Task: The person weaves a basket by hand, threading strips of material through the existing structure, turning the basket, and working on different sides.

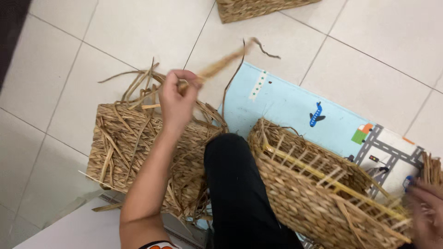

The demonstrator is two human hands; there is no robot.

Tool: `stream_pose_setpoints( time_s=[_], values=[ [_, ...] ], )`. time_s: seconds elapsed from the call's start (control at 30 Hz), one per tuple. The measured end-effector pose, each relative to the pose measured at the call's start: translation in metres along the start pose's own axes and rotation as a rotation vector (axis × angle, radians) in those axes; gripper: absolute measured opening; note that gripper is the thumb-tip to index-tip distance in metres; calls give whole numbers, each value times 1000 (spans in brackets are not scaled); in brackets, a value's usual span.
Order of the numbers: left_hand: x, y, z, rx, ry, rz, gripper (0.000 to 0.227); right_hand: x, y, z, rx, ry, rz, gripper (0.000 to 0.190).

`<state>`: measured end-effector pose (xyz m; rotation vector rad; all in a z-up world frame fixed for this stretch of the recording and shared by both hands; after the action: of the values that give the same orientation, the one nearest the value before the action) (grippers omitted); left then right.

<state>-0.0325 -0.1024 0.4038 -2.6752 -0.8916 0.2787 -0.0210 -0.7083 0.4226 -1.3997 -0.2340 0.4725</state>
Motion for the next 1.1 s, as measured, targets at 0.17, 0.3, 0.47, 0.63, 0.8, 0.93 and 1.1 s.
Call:
stream_pose_setpoints(
  time_s=[0.17,0.3,0.47,0.63,0.8,0.93,1.1],
  values=[
    [-135,39,-126,-313,361,574,26,77,-64,179,335,-378,-374,66],
    [-177,53,-148,-285,458,782,21,61,-105,195,109,-524,-492,40],
    [-128,53,-102,-140,156,562,22,-12,-121,99,-229,-130,-122,40],
    [-87,46,-95,1322,914,-368,93,-91,-131,43,-358,53,-78,31],
    [-246,164,-111,414,490,872,95,-111,-122,44,-338,58,62,37],
    [-323,202,-139,446,399,1146,55,-115,-126,53,-203,14,24,40],
    [-337,212,-133,105,721,1027,46,-136,-137,30,-97,-86,-153,31]
  ],
)
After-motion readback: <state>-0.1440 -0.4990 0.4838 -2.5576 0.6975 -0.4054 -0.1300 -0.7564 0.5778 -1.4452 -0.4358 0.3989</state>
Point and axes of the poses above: each hand's wrist, its own x-axis towards the middle knuckle, its own y-axis out of the palm, z = x × y, the point moved 2 cm from there along x, towards the middle knuckle, and after that the axes turned 1 degree about y, right-handed, at the moved point
